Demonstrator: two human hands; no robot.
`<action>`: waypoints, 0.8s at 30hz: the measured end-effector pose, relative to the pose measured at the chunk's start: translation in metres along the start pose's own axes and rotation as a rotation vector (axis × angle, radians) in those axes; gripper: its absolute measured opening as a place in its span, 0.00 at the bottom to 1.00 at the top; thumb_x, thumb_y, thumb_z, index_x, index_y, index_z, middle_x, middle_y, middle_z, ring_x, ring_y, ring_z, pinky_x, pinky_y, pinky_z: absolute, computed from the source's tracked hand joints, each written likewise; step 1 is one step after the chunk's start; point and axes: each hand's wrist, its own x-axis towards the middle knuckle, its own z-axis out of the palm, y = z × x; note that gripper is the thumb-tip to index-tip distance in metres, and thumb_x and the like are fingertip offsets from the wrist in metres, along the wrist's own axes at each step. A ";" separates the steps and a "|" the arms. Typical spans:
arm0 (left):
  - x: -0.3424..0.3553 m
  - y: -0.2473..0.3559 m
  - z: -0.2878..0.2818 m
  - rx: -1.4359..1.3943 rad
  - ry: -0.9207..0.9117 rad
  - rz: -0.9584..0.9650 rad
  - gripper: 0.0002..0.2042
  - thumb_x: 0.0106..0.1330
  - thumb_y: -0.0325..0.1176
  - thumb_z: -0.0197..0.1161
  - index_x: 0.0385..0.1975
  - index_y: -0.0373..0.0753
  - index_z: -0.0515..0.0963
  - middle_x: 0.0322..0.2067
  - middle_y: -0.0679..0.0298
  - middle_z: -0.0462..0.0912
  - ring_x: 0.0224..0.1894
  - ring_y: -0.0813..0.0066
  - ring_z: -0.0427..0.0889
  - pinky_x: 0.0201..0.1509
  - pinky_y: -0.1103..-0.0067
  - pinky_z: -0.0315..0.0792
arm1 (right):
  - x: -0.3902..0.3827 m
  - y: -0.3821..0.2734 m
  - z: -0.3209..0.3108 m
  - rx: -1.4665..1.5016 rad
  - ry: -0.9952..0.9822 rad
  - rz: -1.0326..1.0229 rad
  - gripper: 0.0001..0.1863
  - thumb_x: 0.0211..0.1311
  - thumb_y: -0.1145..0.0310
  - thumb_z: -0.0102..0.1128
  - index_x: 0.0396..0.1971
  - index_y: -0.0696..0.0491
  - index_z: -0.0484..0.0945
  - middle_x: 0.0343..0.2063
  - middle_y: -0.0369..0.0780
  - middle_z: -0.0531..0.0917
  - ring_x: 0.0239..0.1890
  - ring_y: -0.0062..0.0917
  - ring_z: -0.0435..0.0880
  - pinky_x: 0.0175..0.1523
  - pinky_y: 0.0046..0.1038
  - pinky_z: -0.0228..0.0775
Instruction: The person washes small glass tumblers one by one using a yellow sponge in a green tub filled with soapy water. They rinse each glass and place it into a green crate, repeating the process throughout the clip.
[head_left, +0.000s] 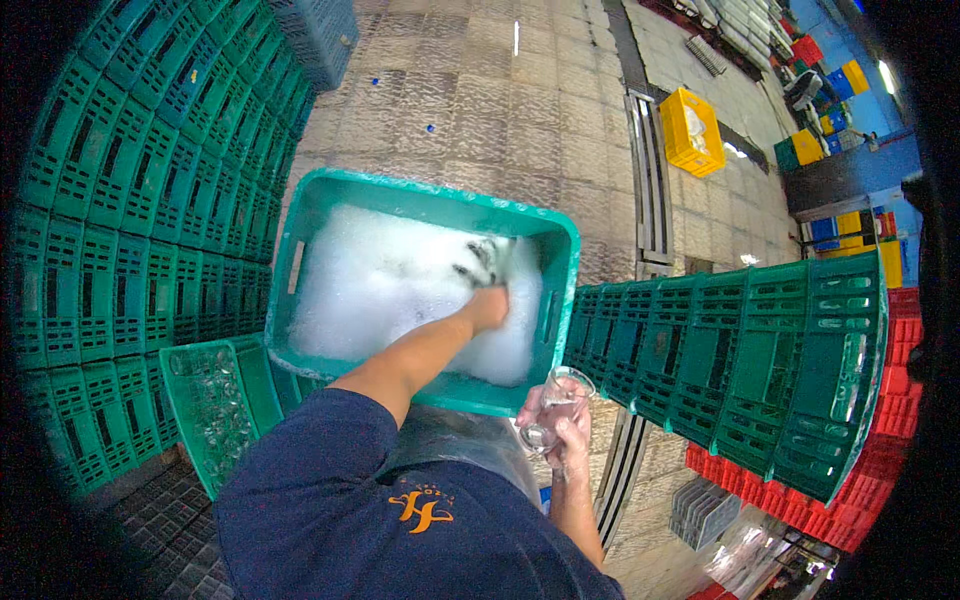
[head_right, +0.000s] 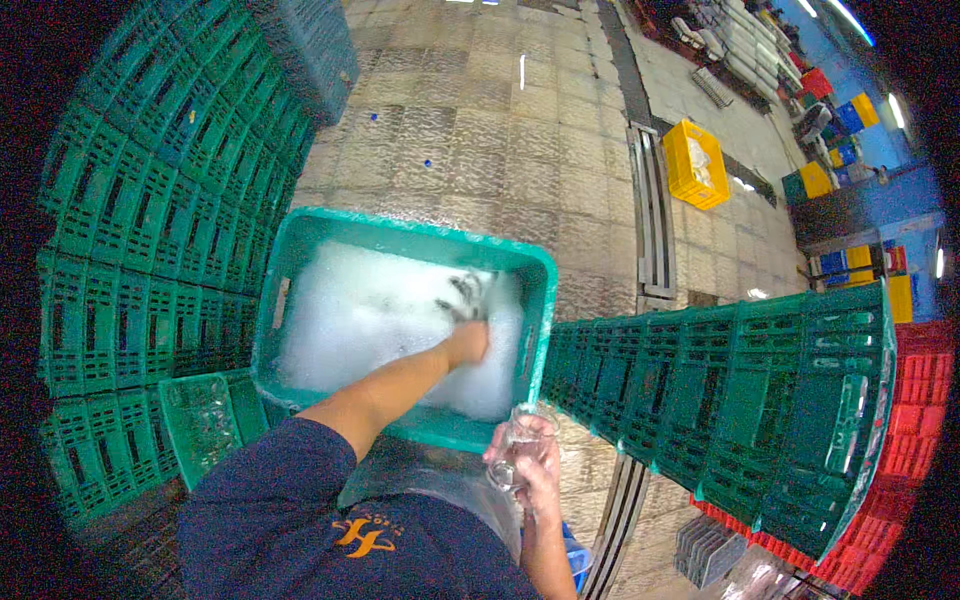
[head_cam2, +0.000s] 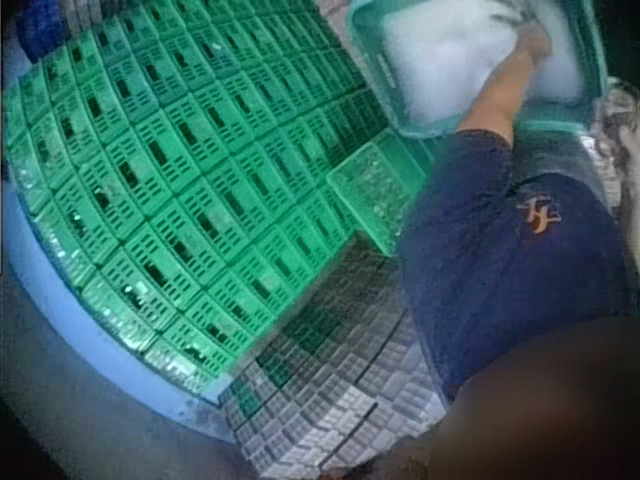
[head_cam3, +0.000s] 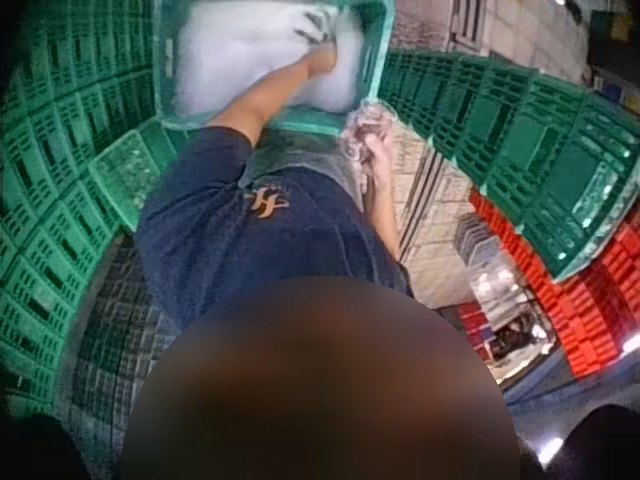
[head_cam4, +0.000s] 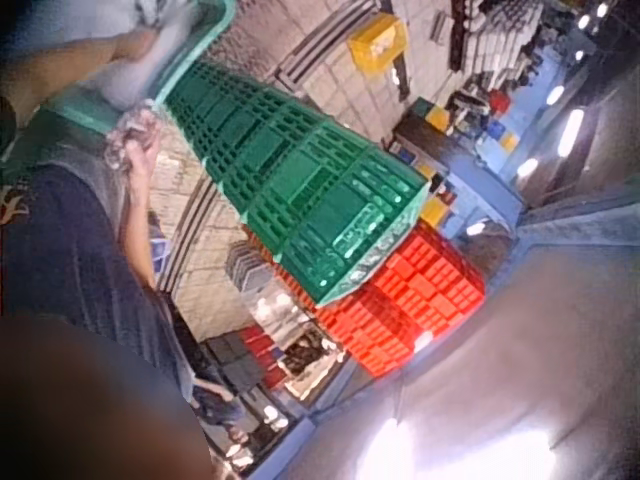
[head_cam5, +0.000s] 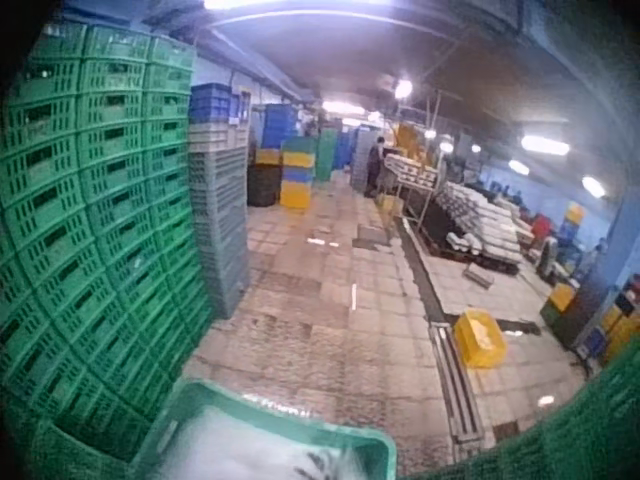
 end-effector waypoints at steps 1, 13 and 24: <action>-0.003 0.001 0.014 0.069 -0.030 0.029 0.15 0.64 0.30 0.56 0.46 0.29 0.79 0.46 0.42 0.83 0.47 0.47 0.84 0.56 0.56 0.76 | -0.003 -0.001 -0.001 -0.004 0.016 0.002 0.35 0.54 0.56 0.77 0.58 0.50 0.69 0.41 0.48 0.81 0.38 0.36 0.86 0.41 0.35 0.82; -0.081 -0.009 0.040 0.462 -0.413 0.248 0.18 0.67 0.35 0.61 0.56 0.41 0.80 0.58 0.51 0.80 0.59 0.53 0.79 0.65 0.58 0.71 | 0.018 0.002 0.000 0.118 -0.019 -0.038 0.38 0.62 0.58 0.73 0.67 0.50 0.62 0.49 0.45 0.80 0.42 0.41 0.87 0.49 0.44 0.82; -0.153 -0.005 -0.137 0.058 0.322 -0.280 0.17 0.64 0.37 0.64 0.49 0.37 0.82 0.46 0.52 0.86 0.51 0.61 0.82 0.61 0.64 0.74 | 0.122 0.018 0.053 0.129 0.140 -0.131 0.27 0.76 0.48 0.53 0.68 0.39 0.61 0.46 0.39 0.79 0.41 0.35 0.83 0.43 0.41 0.81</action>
